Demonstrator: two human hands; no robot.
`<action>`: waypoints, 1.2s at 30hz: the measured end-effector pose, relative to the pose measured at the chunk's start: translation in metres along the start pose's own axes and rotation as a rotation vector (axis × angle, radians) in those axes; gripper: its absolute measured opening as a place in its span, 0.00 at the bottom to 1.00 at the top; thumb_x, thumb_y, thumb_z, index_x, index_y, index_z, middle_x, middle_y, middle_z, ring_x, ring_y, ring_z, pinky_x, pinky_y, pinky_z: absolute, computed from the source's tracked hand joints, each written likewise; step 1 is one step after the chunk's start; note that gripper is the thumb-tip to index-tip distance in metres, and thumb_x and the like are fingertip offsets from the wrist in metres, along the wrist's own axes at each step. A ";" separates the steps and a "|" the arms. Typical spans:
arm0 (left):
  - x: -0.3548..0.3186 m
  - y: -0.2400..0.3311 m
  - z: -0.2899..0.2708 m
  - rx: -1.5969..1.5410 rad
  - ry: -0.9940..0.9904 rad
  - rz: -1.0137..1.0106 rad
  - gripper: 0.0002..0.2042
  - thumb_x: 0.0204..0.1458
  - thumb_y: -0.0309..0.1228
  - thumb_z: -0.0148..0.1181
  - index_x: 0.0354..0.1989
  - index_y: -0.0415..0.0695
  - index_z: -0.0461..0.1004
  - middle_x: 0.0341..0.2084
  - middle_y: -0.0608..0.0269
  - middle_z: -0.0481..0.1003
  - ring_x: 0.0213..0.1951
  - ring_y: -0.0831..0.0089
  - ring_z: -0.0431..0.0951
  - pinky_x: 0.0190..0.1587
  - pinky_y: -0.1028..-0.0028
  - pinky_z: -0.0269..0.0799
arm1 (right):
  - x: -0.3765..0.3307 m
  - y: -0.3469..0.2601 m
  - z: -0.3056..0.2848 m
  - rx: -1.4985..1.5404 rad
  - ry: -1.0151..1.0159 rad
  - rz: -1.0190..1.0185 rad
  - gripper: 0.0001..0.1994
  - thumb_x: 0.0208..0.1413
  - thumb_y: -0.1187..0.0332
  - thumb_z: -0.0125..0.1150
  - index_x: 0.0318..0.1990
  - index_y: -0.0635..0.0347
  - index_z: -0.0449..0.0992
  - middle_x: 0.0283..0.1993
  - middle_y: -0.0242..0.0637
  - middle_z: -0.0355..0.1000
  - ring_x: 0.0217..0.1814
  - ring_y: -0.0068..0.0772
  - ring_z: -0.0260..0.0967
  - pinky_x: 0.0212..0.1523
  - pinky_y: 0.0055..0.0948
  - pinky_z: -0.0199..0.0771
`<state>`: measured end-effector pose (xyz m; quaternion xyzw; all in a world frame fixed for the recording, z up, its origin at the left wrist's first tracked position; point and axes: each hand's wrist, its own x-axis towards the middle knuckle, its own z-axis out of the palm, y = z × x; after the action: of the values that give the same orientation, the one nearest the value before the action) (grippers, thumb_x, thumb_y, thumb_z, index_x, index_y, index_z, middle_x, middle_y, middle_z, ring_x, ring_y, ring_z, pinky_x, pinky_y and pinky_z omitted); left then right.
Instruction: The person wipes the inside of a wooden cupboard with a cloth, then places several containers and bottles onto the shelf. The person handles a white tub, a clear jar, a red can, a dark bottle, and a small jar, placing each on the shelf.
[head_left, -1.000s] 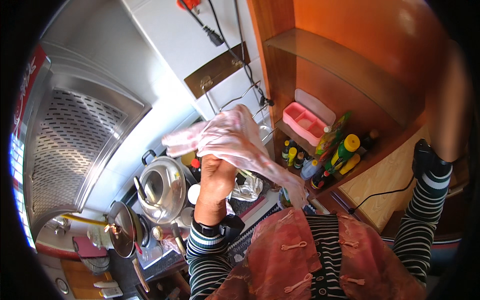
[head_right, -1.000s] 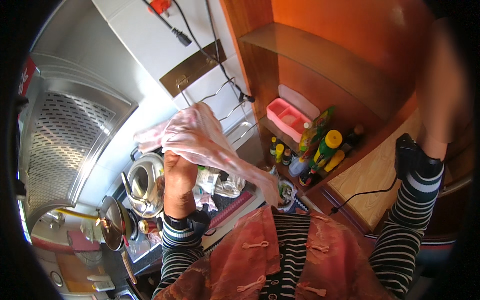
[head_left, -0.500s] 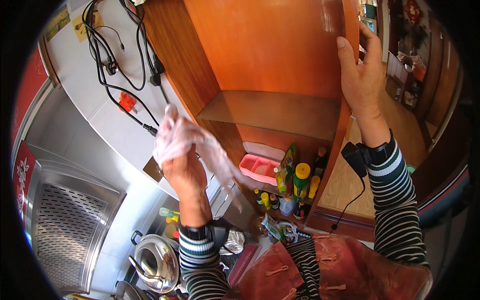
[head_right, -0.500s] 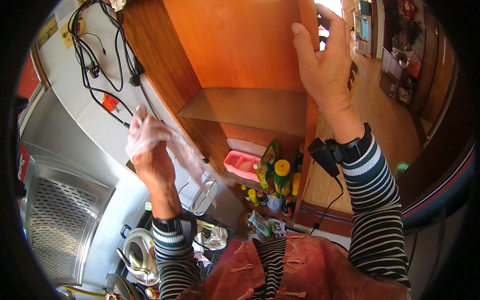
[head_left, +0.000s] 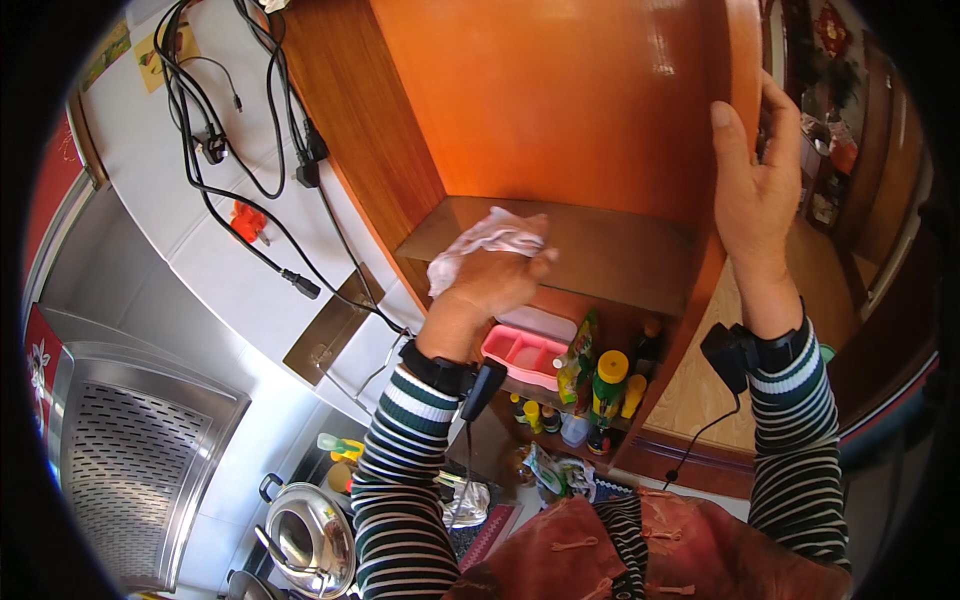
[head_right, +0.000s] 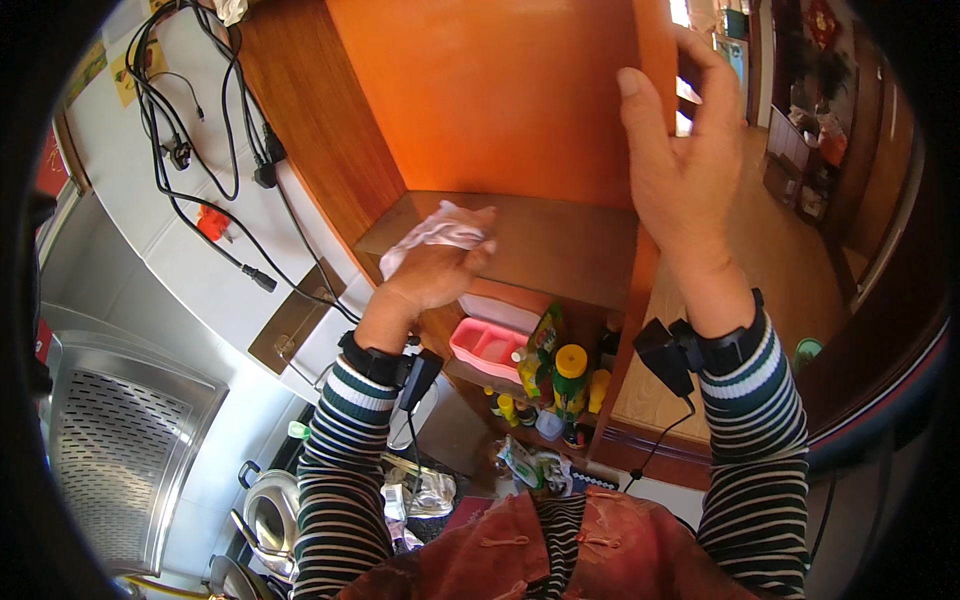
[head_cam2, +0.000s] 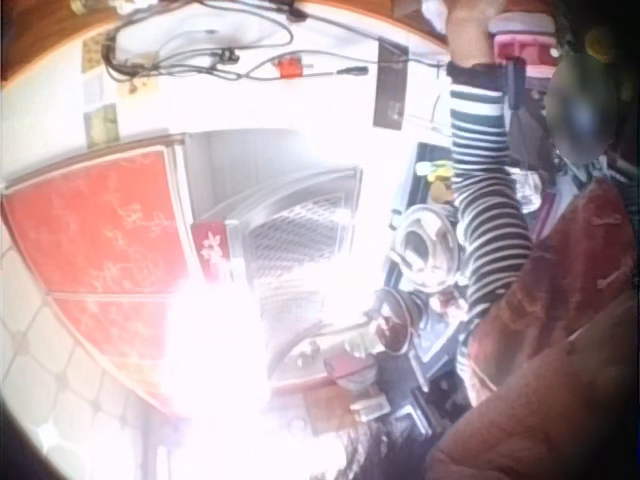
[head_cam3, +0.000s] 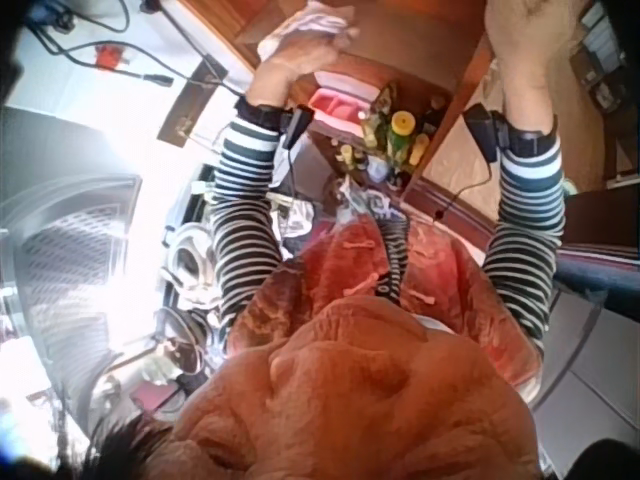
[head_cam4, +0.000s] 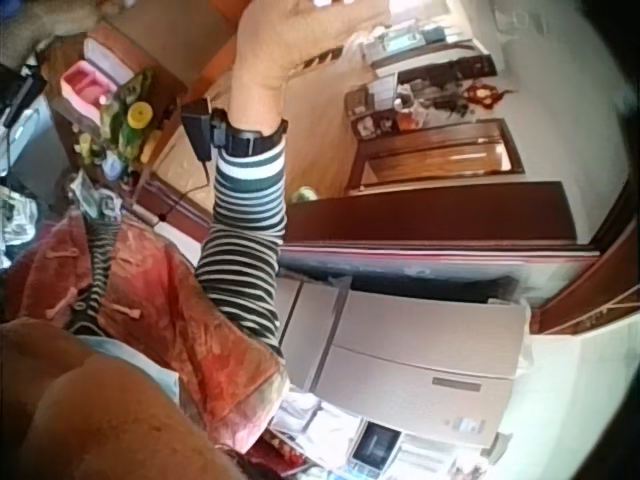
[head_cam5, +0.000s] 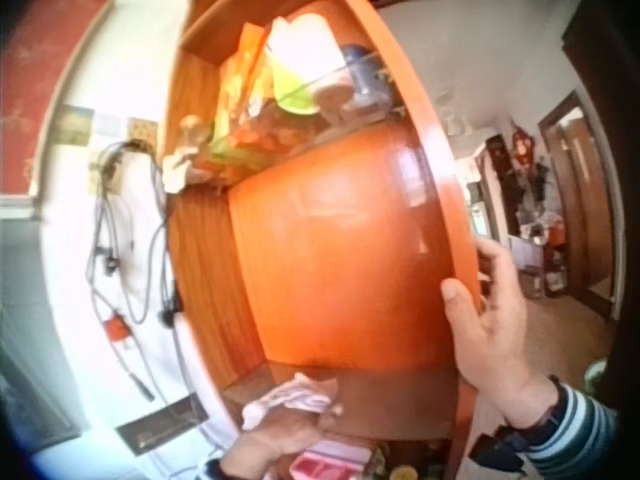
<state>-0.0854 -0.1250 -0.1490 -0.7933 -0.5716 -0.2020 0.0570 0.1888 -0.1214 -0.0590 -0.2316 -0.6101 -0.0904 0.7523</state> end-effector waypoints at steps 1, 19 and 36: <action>-0.001 0.010 0.000 -0.037 0.025 0.018 0.19 0.58 0.45 0.56 0.54 0.51 0.75 0.50 0.58 0.76 0.57 0.58 0.73 0.57 0.63 0.71 | 0.000 0.000 0.000 0.023 -0.012 0.011 0.23 0.64 0.66 0.64 0.64 0.63 0.67 0.59 0.40 0.70 0.59 0.31 0.71 0.56 0.28 0.73; 0.032 -0.161 0.000 -0.182 -0.034 -0.207 0.21 0.61 0.30 0.41 0.60 0.41 0.73 0.61 0.55 0.72 0.64 0.59 0.69 0.66 0.70 0.64 | -0.002 0.004 -0.005 -0.012 -0.028 0.010 0.22 0.68 0.62 0.61 0.63 0.62 0.68 0.52 0.35 0.73 0.51 0.20 0.69 0.52 0.21 0.70; -0.012 -0.125 -0.009 -0.063 0.251 -0.207 0.20 0.65 0.41 0.42 0.50 0.44 0.79 0.52 0.54 0.77 0.57 0.52 0.75 0.62 0.64 0.69 | -0.003 0.011 -0.006 0.004 -0.030 -0.009 0.22 0.69 0.62 0.59 0.63 0.64 0.68 0.55 0.34 0.71 0.56 0.22 0.66 0.58 0.23 0.64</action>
<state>-0.2069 -0.0956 -0.1633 -0.7003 -0.6318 -0.3220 0.0818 0.1978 -0.1146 -0.0649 -0.2287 -0.6227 -0.0891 0.7430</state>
